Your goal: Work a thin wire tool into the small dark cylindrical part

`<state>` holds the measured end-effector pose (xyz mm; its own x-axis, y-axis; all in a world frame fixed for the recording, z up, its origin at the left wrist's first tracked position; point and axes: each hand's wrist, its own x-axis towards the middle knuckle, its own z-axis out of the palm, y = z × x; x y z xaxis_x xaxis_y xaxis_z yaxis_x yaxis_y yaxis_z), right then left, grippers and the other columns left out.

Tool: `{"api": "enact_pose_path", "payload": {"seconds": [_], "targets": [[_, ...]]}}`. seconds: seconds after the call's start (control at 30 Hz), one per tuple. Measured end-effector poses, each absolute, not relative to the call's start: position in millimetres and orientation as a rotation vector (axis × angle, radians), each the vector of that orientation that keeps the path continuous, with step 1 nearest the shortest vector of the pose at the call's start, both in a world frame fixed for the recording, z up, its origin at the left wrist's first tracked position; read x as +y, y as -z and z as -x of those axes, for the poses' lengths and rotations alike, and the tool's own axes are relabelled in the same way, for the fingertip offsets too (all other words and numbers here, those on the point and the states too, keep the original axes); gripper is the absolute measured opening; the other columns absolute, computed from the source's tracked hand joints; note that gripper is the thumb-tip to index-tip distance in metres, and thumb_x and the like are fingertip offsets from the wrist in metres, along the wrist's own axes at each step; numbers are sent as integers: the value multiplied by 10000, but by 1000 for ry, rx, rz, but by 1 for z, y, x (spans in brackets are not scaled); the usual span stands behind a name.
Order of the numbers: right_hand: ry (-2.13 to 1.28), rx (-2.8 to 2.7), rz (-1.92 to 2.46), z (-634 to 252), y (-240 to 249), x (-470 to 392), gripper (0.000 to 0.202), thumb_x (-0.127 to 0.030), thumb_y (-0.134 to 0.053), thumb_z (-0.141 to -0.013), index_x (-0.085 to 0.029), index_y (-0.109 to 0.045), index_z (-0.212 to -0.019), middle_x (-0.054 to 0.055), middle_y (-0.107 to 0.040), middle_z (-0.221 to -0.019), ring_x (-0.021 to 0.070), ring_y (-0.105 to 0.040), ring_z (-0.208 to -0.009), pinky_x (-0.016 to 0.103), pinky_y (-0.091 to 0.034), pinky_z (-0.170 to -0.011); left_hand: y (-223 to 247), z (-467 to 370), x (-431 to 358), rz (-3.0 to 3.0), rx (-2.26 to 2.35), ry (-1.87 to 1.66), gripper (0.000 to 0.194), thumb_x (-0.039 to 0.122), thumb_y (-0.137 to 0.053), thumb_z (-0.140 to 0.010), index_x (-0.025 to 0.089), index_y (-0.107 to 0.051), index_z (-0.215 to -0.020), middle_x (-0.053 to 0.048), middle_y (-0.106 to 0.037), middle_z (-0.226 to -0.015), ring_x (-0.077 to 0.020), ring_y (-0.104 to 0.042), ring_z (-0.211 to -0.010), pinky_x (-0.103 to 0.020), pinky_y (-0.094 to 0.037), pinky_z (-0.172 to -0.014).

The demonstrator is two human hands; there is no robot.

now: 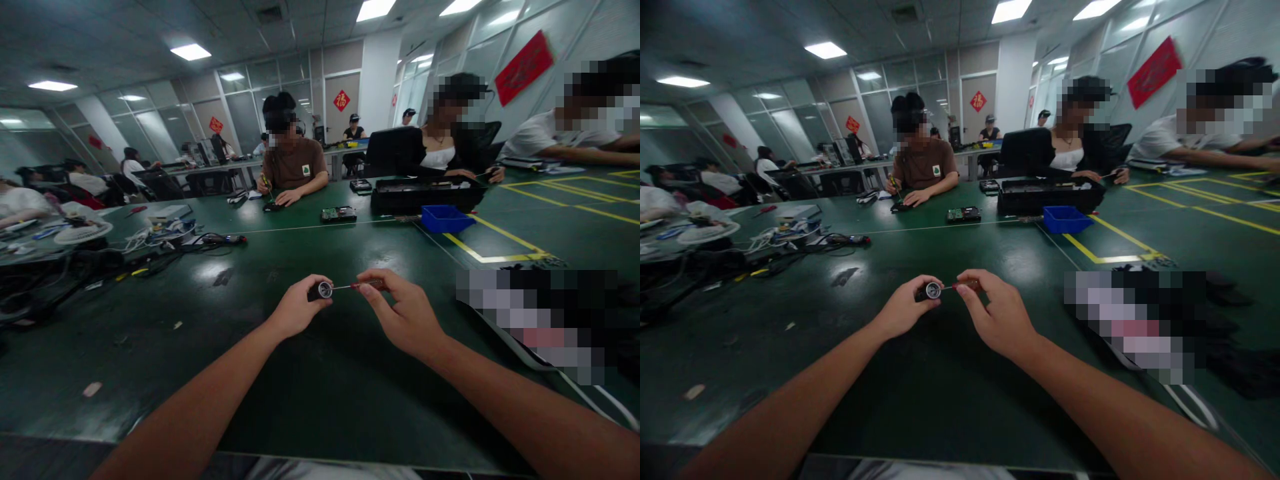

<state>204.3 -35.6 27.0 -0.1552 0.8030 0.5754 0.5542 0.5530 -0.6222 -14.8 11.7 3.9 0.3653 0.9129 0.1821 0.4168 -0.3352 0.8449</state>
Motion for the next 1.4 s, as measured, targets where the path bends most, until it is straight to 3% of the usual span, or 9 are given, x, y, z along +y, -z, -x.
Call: {"api": "enact_pose_path", "payload": {"seconds": [0.33, 0.43, 0.5, 0.57, 0.77, 0.93, 1.0, 1.2, 1.4], "targets": [[-329, -1793, 1169, -204, -29, -35, 202, -339, -523, -965, -209, -643, -1061, 47, -744, -930, 194, -698, -824, 311, -513, -701, 1, 17, 12, -1974, 1104, -889, 380, 190, -749, -798, 269, -679, -1163, -3, -667, -1212, -214, -581, -1176, -371, -387, -1089], [-260, -1810, 1205, -205, -32, -35, 199, -391, -596, -926, -208, -675, -923, 27, -731, -818, 180, -678, -717, 281, -477, -606, 1, 17, 11, -2001, 1128, -882, 379, 202, -745, -805, 276, -677, -1170, -11, -664, -1211, -223, -580, -1170, -391, -401, -1073], [-205, -1821, 1237, -205, -33, -36, 285, -441, -638, -892, -208, -634, -728, -4, -660, -637, 149, -601, -547, 270, -413, -512, 1, 17, 11, -2014, 1138, -883, 381, 209, -741, -811, 282, -674, -1179, -15, -660, -1219, -228, -576, -1174, -403, -401, -1072], [-165, -1832, 1248, -205, -34, -36, 340, -457, -653, -879, -209, -595, -654, -19, -607, -564, 132, -546, -478, 269, -373, -477, 1, 17, 11, -2029, 1147, -888, 385, 216, -743, -812, 294, -671, -1182, -11, -659, -1218, -228, -576, -1169, -407, -401, -1067], [-164, -1940, 1122, -206, -32, -36, 138, -335, -624, -916, -209, -679, -933, 20, -714, -788, 171, -661, -685, 278, -476, -599, 2, 19, 13, -2048, 1158, -887, 375, 213, -745, -810, 290, -679, -1171, -14, -669, -1183, -226, -590, -1134, -395, -414, -1040], [-174, -2022, 1040, -205, -32, -37, 149, -213, -534, -932, -198, -642, -1033, 63, -718, -963, 192, -675, -853, 323, -522, -760, 6, 20, 15, -2070, 1150, -908, 391, 214, -753, -803, 294, -674, -1178, -17, -668, -1189, -225, -589, -1135, -400, -409, -1048], [-211, -2022, 1070, -205, -34, -37, 154, -240, -517, -943, -196, -635, -1032, 62, -717, -950, 195, -676, -847, 325, -519, -750, 7, 20, 15, -2084, 1150, -902, 388, 217, -755, -804, 303, -674, -1173, -14, -670, -1182, -224, -592, -1128, -409, -403, -1052], [-276, -2012, 1260, -204, -35, -34, 273, -357, -434, -1007, -216, -667, -996, 0, -686, -707, 156, -616, -563, 295, -417, -550, 3, 17, 12, -2135, 1149, -848, 349, 229, -745, -818, 312, -676, -1150, -4, -682, -1147, -221, -595, -1107, -462, -342, -1109], [-308, -2061, 1180, -203, -33, -36, 306, -264, -461, -975, -182, -540, -1259, 45, -700, -859, 188, -654, -730, 313, -473, -648, 1, 19, 12, -2101, 1165, -863, 365, 222, -744, -816, 300, -668, -1165, -15, -673, -1160, -222, -598, -1107, -480, -316, -1135]]}}
